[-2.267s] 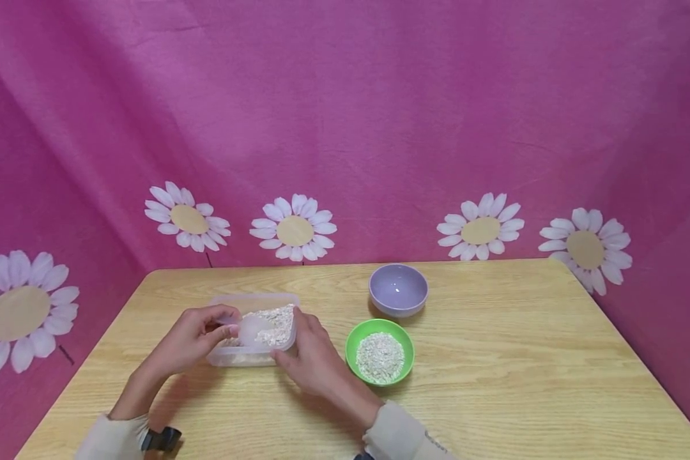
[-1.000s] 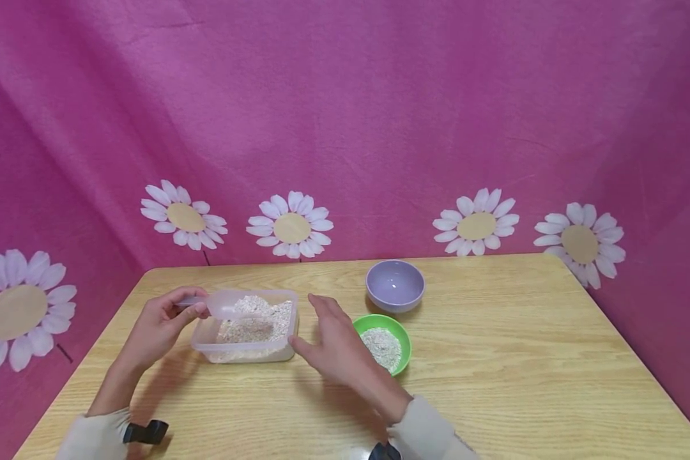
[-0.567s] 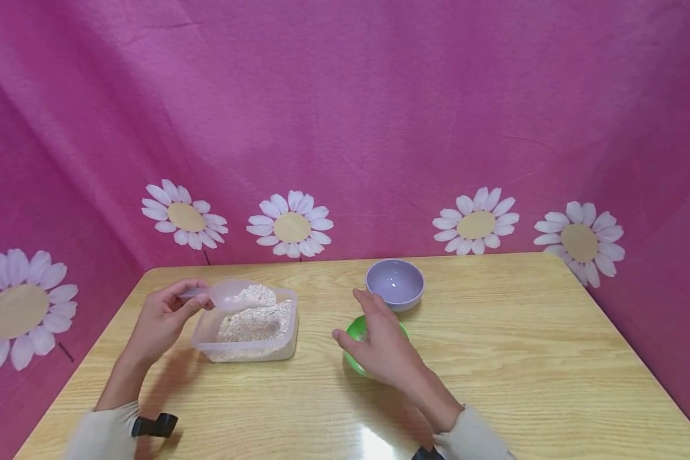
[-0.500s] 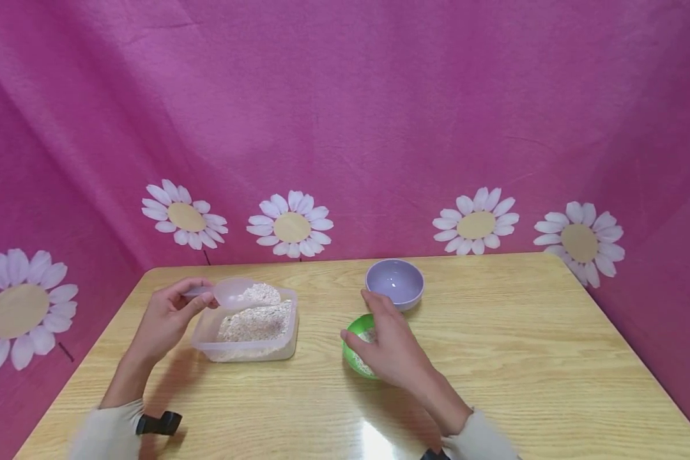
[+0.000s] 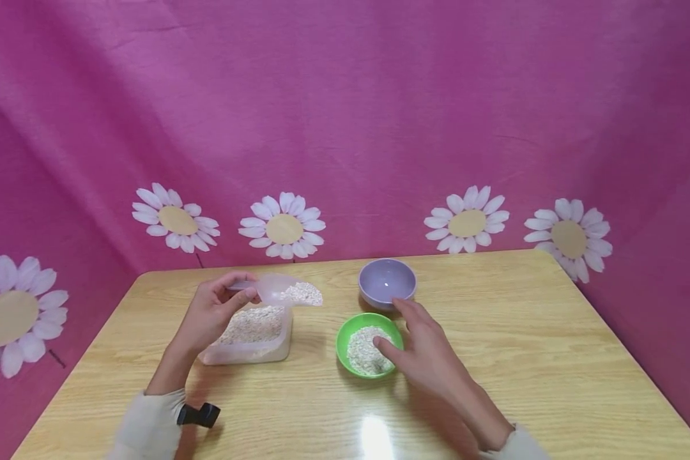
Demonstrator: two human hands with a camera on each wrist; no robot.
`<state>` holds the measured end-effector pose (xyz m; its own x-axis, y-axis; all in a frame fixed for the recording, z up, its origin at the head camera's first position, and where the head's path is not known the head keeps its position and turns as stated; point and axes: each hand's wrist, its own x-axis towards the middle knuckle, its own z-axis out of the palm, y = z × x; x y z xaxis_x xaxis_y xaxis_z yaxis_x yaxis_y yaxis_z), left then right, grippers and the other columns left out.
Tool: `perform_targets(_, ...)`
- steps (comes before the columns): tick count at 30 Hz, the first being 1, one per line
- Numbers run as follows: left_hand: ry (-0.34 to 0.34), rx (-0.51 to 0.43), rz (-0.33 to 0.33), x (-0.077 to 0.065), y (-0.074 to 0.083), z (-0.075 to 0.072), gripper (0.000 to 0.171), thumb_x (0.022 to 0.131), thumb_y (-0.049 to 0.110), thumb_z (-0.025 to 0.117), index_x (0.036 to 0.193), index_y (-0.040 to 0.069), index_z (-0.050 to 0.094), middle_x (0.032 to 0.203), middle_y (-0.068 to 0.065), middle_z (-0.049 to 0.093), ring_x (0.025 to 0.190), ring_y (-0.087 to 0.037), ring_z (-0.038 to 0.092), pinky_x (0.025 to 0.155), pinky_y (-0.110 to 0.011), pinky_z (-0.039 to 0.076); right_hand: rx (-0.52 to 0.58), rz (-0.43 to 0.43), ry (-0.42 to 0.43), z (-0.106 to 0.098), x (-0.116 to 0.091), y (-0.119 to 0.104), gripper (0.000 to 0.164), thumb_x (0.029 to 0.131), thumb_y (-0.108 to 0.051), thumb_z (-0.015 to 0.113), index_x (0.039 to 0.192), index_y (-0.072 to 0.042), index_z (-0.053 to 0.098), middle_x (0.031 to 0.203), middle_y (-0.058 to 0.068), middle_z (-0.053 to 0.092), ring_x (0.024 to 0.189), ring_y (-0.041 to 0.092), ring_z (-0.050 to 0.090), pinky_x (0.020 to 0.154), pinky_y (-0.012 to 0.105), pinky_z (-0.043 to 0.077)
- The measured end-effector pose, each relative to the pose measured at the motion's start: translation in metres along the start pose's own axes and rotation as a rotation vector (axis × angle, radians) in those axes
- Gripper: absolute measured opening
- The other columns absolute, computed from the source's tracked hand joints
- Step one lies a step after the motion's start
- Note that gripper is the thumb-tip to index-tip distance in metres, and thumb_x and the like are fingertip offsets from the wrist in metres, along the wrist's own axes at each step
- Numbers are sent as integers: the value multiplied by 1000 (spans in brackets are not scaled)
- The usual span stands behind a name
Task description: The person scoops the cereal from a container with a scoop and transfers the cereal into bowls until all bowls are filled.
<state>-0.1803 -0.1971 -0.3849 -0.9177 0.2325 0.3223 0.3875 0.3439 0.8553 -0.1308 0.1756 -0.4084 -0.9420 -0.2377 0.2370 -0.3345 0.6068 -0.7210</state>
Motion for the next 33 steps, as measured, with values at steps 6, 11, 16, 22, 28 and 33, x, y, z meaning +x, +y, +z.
perform_targets(6, -52, -22, -18, 4, 0, 20, 20, 103, 4, 69, 123, 0, 71, 100, -20, 77, 95, -33, 76, 86, -32, 64, 53, 17, -52, -1, -2, 8, 78, 95, -23, 84, 157, 7, 45, 157, 28, 52, 146, 48, 52, 109, 56, 54)
perform_targets(11, -89, -30, -24, 7, 1, 35, 18, 103, 6, 71, 120, 2, 72, 100, -17, 78, 94, -36, 76, 82, -33, 63, 90, 35, -84, 4, -4, 14, 82, 90, -24, 89, 156, 5, 48, 156, 26, 54, 146, 47, 52, 109, 54, 54)
perform_targets(16, -140, -25, -20, 10, 6, 52, 18, 102, 7, 73, 119, 2, 72, 103, -17, 79, 96, -34, 77, 79, -25, 59, 103, 62, -127, 8, -6, 15, 92, 86, -30, 93, 156, 6, 46, 156, 29, 52, 139, 47, 60, 106, 48, 57)
perform_targets(22, -231, 16, 14, 14, 7, 68, 16, 102, 10, 73, 117, 6, 74, 105, -10, 79, 95, -20, 76, 82, -24, 59, 43, 98, -141, 10, -14, 20, 104, 82, -40, 95, 158, 7, 43, 156, 28, 53, 135, 42, 64, 111, 52, 54)
perform_targets(28, -316, 101, 47, 19, 13, 76, 14, 104, 12, 72, 117, 10, 76, 105, -3, 78, 95, -20, 73, 84, -26, 58, 55, 134, -143, 10, -20, 23, 107, 81, -42, 95, 159, 6, 41, 157, 26, 54, 134, 38, 66, 113, 51, 52)
perform_targets(33, -381, 237, 83, 24, 23, 79, 14, 104, 14, 72, 117, 12, 76, 104, 0, 77, 91, -11, 66, 86, -27, 57, 74, 160, -161, 10, -16, 21, 105, 80, -37, 97, 159, 6, 41, 157, 25, 54, 135, 38, 66, 112, 50, 53)
